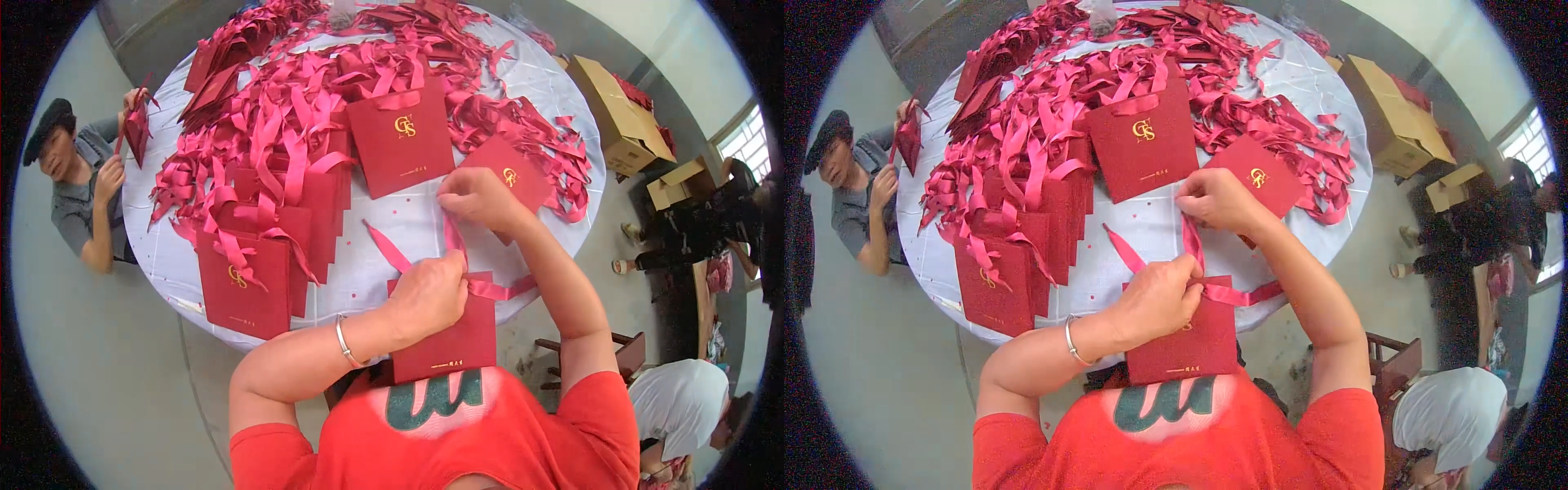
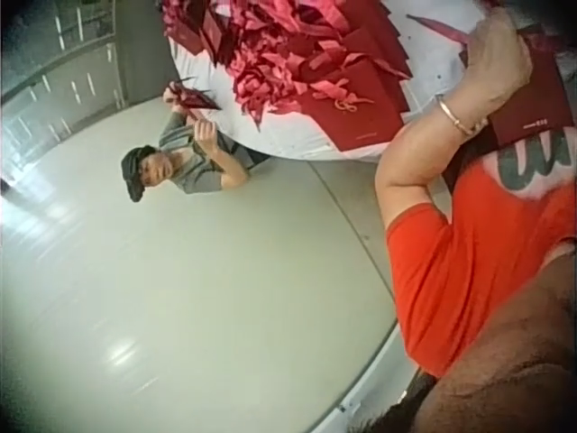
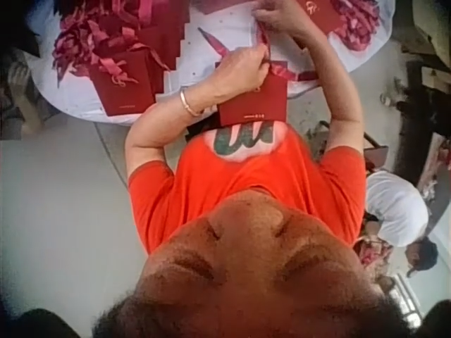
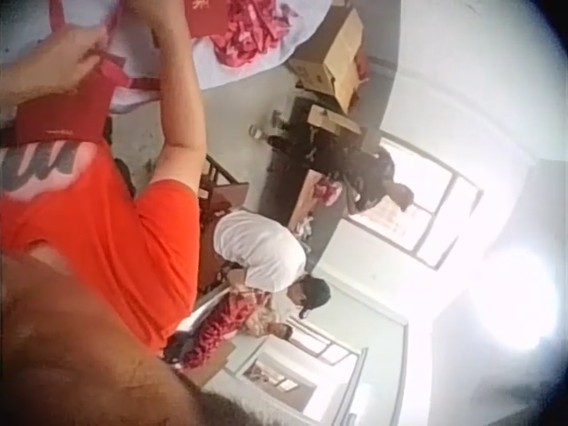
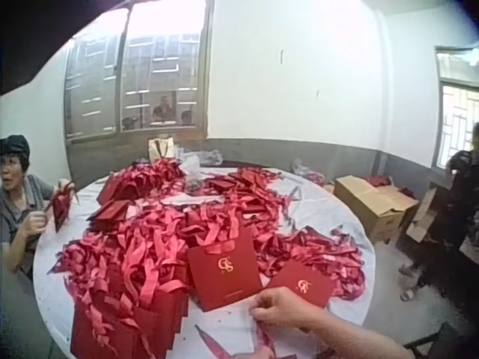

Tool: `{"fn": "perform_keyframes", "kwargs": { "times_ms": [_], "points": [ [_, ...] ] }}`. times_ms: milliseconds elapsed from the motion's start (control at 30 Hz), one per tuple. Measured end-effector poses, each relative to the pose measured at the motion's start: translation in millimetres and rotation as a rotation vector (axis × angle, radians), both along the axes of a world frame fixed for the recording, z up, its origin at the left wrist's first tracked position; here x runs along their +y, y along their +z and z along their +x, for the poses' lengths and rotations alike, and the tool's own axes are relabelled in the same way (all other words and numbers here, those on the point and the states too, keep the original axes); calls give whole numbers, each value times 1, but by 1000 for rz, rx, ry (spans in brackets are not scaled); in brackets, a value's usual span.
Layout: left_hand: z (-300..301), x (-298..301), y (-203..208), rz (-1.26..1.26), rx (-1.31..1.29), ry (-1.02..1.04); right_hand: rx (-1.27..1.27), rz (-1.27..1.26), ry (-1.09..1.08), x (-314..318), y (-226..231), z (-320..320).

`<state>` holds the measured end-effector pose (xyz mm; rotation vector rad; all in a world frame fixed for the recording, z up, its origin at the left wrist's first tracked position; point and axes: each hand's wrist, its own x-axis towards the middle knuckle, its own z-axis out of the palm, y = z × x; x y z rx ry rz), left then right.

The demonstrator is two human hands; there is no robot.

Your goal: The person assembles gift bags by hand, threading ribbon handles through the bag openings and folding the bags on a table.

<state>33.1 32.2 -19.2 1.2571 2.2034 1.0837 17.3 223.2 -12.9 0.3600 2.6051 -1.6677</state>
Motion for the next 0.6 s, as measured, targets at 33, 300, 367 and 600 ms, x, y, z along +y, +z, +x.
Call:
{"fn": "perform_keyframes", "kwargs": {
  "times_ms": [33,300,367,600],
  "points": [
    [0,0,1,-32,-4,-5,-72,-145,-20,5,0,2],
    [-4,2,-1,16,-54,-7,-39,-109,-118,5,-7,3],
    [-4,3,-1,10,-63,-4,-29,-108,-116,3,-10,3],
    [-4,2,0,6,-65,5,121,15,-192,-4,-16,6]
  ]
}}
